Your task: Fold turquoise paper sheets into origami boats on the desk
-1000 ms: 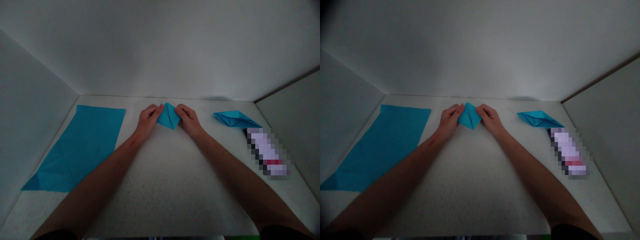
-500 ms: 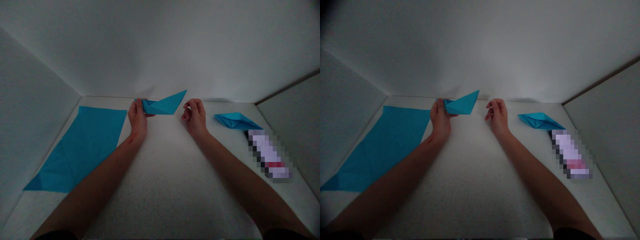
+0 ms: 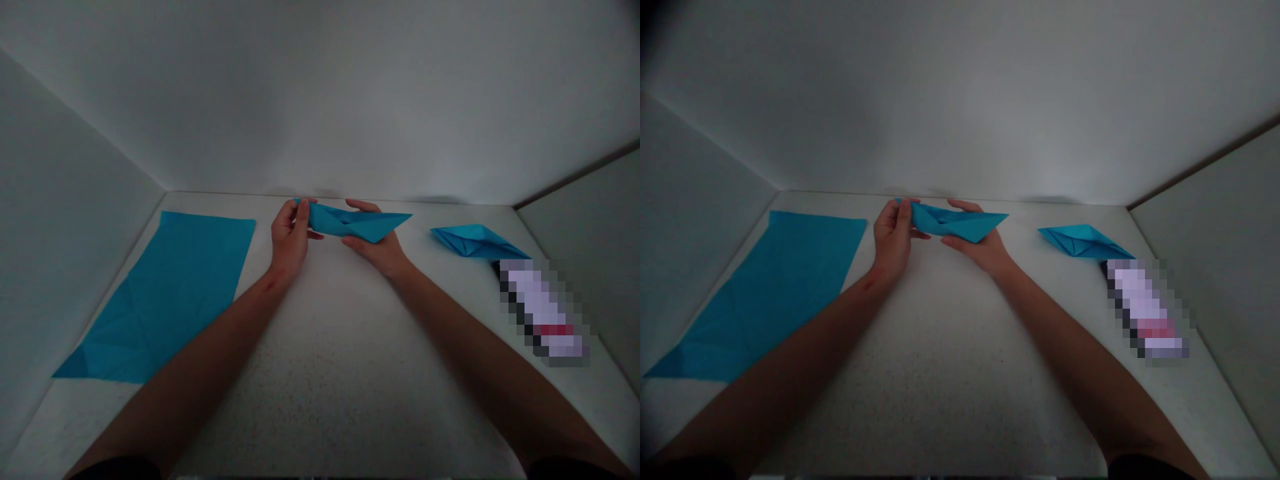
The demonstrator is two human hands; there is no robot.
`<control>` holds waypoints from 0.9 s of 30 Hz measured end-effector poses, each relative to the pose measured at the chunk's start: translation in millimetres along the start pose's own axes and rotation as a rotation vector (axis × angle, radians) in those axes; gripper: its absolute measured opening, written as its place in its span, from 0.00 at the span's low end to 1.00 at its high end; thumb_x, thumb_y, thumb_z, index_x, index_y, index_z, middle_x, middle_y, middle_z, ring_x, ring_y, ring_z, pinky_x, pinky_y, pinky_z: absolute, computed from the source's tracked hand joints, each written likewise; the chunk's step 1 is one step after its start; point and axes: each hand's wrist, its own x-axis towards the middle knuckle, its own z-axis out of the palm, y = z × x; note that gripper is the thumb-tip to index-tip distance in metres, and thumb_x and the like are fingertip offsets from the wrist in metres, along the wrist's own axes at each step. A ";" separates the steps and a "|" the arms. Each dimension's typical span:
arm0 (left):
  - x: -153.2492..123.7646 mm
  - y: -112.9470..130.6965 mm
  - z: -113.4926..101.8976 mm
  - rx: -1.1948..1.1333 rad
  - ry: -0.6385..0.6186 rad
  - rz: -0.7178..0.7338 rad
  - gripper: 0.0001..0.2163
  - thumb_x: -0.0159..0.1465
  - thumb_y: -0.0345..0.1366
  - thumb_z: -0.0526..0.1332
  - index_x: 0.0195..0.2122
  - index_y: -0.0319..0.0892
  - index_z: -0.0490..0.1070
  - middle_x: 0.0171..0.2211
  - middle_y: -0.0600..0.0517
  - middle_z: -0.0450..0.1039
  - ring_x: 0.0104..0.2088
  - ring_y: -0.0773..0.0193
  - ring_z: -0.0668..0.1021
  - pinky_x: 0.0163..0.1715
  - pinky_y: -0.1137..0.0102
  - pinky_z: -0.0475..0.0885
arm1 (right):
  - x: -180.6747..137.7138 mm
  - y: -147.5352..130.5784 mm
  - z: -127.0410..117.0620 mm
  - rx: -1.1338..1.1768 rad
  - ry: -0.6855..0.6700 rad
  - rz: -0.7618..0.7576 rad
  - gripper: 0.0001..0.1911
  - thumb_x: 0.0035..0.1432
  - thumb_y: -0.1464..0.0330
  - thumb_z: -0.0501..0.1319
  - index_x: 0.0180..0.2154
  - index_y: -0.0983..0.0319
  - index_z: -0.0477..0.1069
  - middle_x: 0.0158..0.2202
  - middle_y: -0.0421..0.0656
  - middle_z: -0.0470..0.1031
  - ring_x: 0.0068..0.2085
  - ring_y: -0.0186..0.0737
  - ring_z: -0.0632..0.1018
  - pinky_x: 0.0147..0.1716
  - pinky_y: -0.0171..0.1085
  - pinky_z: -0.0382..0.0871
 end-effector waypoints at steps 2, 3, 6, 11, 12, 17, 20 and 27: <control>-1.4 -0.5 1.2 -0.036 -0.102 -0.013 0.27 0.64 0.64 0.72 0.50 0.46 0.78 0.45 0.46 0.83 0.43 0.57 0.87 0.33 0.69 0.84 | 0.5 -2.5 1.2 0.033 0.047 0.021 0.33 0.55 0.51 0.81 0.59 0.51 0.78 0.56 0.46 0.81 0.58 0.52 0.82 0.57 0.50 0.81; -2.1 -0.9 2.0 -0.061 -0.155 -0.019 0.29 0.60 0.62 0.76 0.52 0.46 0.78 0.47 0.46 0.84 0.44 0.56 0.87 0.37 0.67 0.85 | 0.5 -3.9 1.8 0.048 0.067 0.031 0.31 0.55 0.51 0.81 0.57 0.52 0.79 0.55 0.46 0.82 0.57 0.52 0.82 0.55 0.49 0.81; -3.8 -2.1 4.0 -0.129 -0.276 -0.042 0.34 0.49 0.55 0.84 0.53 0.45 0.80 0.49 0.44 0.85 0.48 0.53 0.87 0.49 0.61 0.85 | 0.3 -9.0 2.9 0.059 0.107 0.032 0.30 0.54 0.52 0.81 0.55 0.51 0.80 0.55 0.46 0.82 0.58 0.53 0.81 0.52 0.48 0.83; -3.5 -1.4 4.9 -0.160 -0.254 -0.110 0.26 0.49 0.52 0.85 0.42 0.43 0.84 0.46 0.44 0.87 0.47 0.51 0.88 0.52 0.55 0.84 | 0.1 -9.7 0.7 0.017 0.158 0.013 0.32 0.52 0.51 0.82 0.56 0.50 0.81 0.49 0.44 0.83 0.50 0.48 0.83 0.46 0.45 0.83; -3.1 -1.2 4.8 -0.159 -0.222 -0.121 0.25 0.49 0.52 0.85 0.41 0.43 0.84 0.45 0.44 0.88 0.45 0.52 0.88 0.52 0.55 0.84 | 0.2 -7.1 -0.2 0.015 0.155 0.029 0.30 0.52 0.50 0.81 0.54 0.51 0.82 0.43 0.43 0.83 0.44 0.46 0.83 0.42 0.44 0.82; -0.4 -4.3 4.1 -0.164 -0.126 -0.147 0.23 0.48 0.53 0.85 0.35 0.43 0.83 0.40 0.47 0.87 0.40 0.57 0.87 0.48 0.59 0.84 | 1.9 13.3 -2.3 -0.015 0.184 0.115 0.30 0.60 0.39 0.72 0.26 0.57 0.73 0.20 0.36 0.68 0.23 0.35 0.71 0.25 0.37 0.69; 1.2 -8.9 4.0 -0.149 -0.082 -0.145 0.25 0.51 0.57 0.83 0.35 0.42 0.82 0.36 0.48 0.86 0.37 0.59 0.86 0.43 0.63 0.84 | 3.6 19.6 0.3 0.048 0.259 0.165 0.33 0.60 0.35 0.69 0.26 0.57 0.71 0.19 0.35 0.64 0.21 0.34 0.68 0.20 0.35 0.62; 3.1 -11.0 2.9 -0.053 0.001 -0.094 0.30 0.59 0.69 0.72 0.31 0.43 0.76 0.27 0.51 0.78 0.27 0.63 0.82 0.26 0.70 0.78 | 12.7 11.9 -3.2 0.207 0.331 0.171 0.41 0.62 0.28 0.58 0.48 0.57 0.80 0.29 0.39 0.72 0.21 0.34 0.69 0.17 0.36 0.62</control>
